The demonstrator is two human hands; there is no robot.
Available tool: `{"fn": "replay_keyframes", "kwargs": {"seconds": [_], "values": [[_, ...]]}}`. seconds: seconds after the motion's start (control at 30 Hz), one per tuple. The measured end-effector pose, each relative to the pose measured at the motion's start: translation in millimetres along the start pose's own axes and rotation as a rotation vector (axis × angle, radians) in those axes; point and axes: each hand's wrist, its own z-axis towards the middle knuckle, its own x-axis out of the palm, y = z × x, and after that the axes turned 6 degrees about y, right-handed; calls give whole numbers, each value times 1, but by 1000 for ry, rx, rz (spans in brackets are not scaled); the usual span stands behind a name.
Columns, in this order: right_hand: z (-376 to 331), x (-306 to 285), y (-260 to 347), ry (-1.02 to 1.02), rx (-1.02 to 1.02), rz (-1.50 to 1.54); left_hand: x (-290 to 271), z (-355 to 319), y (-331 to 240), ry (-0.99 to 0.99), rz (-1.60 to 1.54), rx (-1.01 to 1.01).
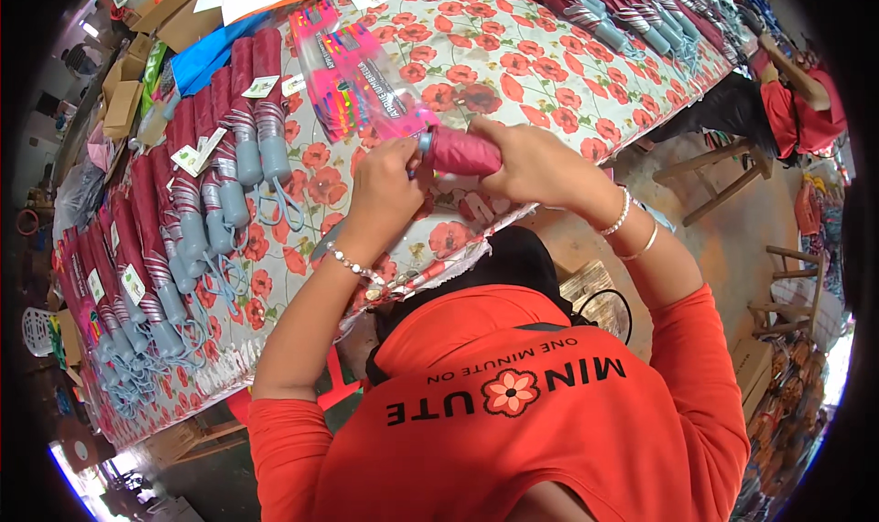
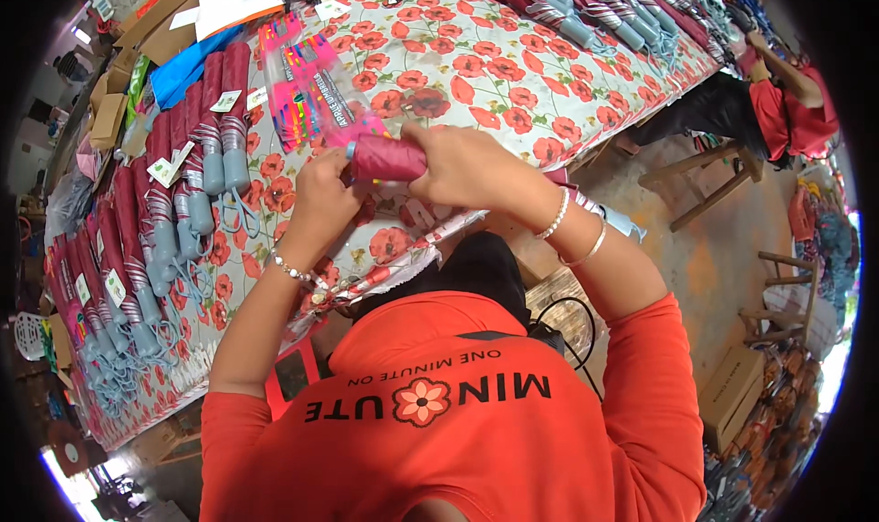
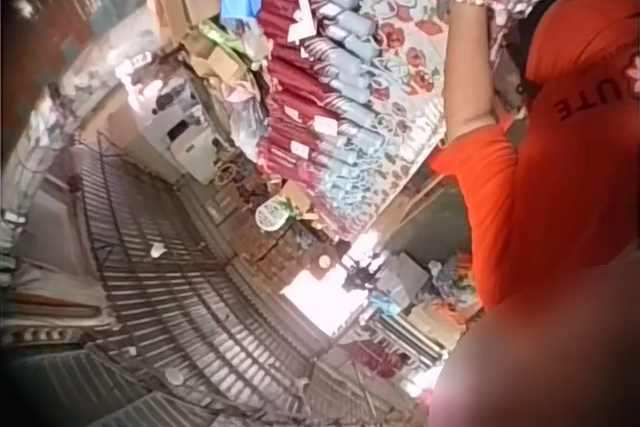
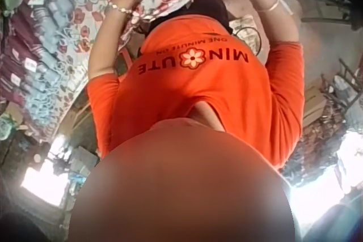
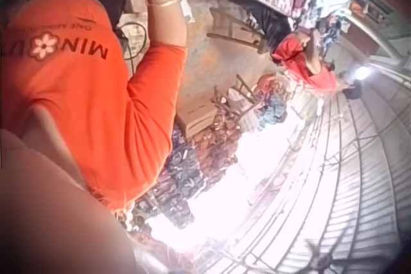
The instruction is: The person is packaging folded umbrellas into plastic sleeves and applying labels at a production table.
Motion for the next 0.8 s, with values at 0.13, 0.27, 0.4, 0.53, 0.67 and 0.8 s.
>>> {"fn": "replay_keyframes", "kwargs": {"seconds": [0.13,0.27,0.4,0.53,0.67,0.8], "values": [[2,2,-1,14,42,-127,-3,-2,-8,-7,-153,-132],[2,5,-3,22,89,-198,-8,-3,-16,-23,-336,-274],[2,8,-4,59,103,-255,-10,-2,-19,-86,-438,-296],[4,10,-1,37,114,-215,-7,-2,-28,-184,-447,-190],[6,10,-2,28,119,-162,-3,-5,-28,-229,-579,-169],[7,10,-1,-22,102,-124,-2,0,-31,-264,-642,-221]]}}
